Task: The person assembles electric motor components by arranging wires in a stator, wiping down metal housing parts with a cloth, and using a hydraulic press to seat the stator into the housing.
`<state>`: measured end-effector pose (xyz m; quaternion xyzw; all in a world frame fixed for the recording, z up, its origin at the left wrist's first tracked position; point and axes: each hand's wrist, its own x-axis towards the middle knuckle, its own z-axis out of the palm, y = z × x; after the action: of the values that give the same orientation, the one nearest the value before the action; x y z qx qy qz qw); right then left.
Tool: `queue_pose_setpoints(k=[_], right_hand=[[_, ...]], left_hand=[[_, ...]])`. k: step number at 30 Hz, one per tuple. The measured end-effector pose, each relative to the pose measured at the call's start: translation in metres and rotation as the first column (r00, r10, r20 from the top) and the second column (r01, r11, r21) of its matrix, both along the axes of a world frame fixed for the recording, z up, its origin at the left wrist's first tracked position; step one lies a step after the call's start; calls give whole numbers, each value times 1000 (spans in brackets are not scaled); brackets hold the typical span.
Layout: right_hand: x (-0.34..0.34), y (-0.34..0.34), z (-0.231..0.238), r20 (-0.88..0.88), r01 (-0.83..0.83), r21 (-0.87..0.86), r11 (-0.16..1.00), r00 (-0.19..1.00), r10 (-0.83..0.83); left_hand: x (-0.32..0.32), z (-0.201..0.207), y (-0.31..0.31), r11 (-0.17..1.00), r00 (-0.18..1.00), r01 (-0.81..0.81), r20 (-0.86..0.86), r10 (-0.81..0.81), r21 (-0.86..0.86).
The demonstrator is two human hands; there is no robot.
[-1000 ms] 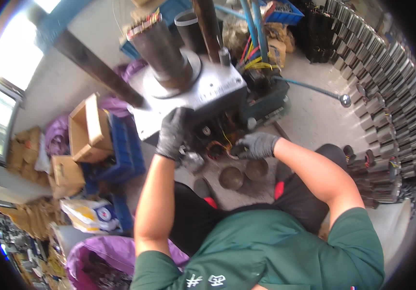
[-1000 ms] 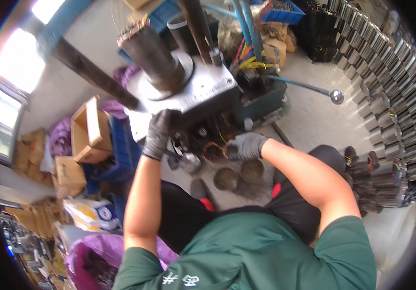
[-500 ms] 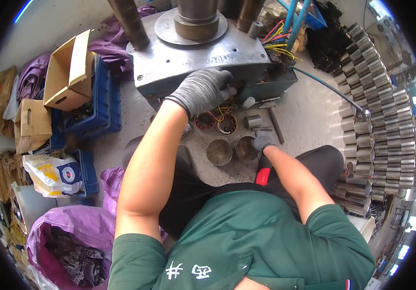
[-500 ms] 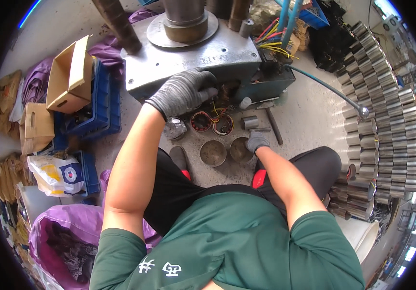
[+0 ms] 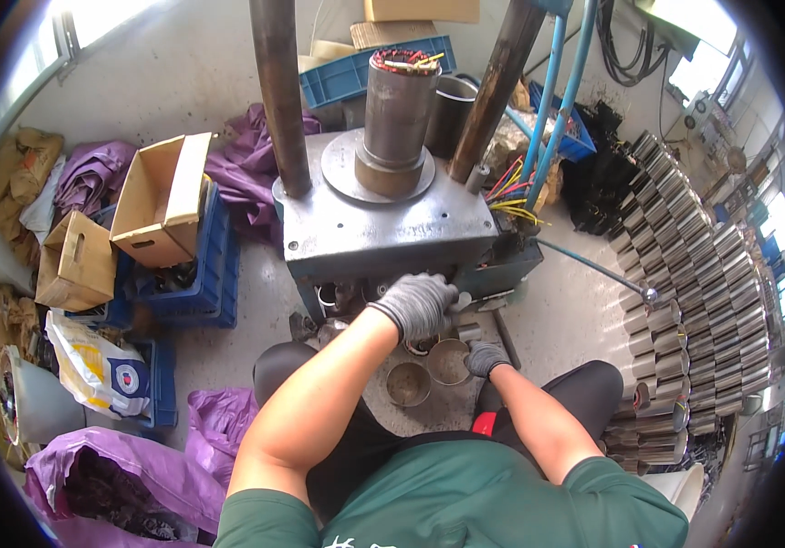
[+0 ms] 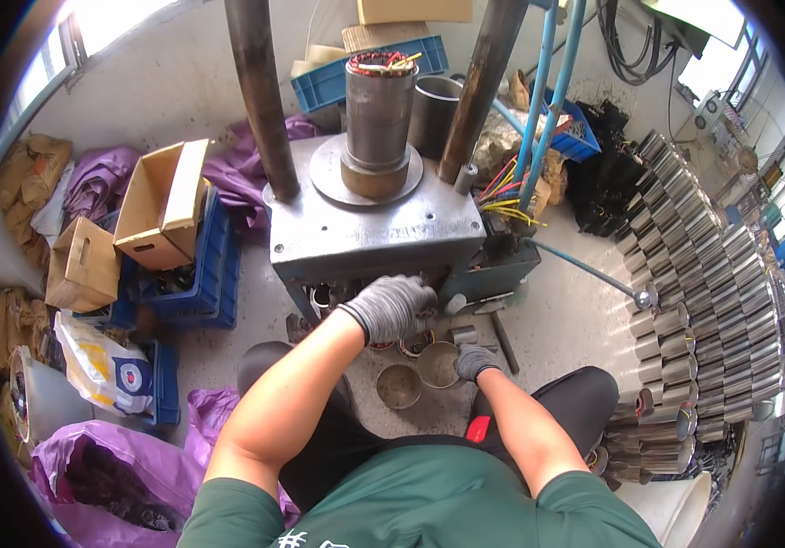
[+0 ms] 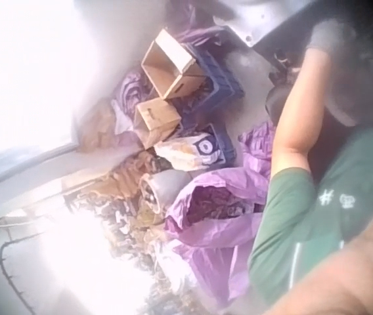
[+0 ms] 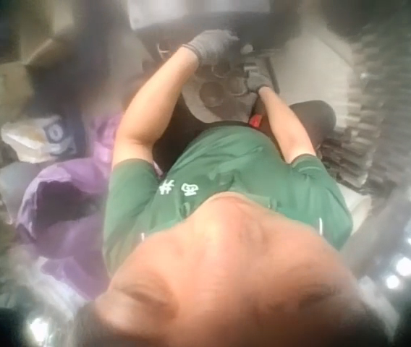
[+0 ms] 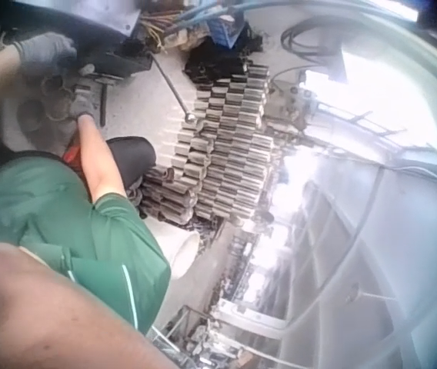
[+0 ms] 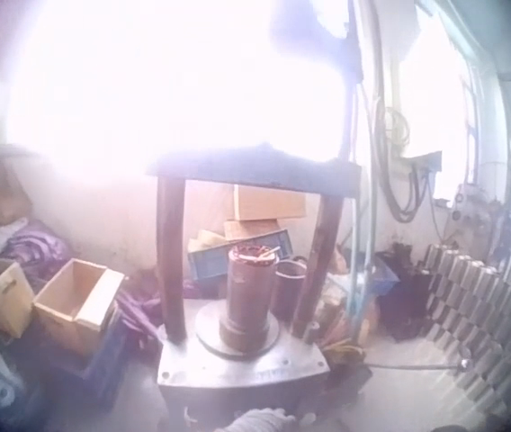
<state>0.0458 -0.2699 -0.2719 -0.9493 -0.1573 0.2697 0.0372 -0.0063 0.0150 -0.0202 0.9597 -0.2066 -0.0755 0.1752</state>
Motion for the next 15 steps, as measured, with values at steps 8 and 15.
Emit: queue_pose_setpoints(k=[8, 15], right_hand=[[6, -4, 200, -207, 356, 524, 774, 934, -290], [-19, -28, 268, -217, 341, 807, 483, 931, -294]], left_hand=[[-12, -1, -35, 991, 991, 129, -41, -128, 29], [-11, 14, -50, 981, 979, 48, 206, -9, -186]])
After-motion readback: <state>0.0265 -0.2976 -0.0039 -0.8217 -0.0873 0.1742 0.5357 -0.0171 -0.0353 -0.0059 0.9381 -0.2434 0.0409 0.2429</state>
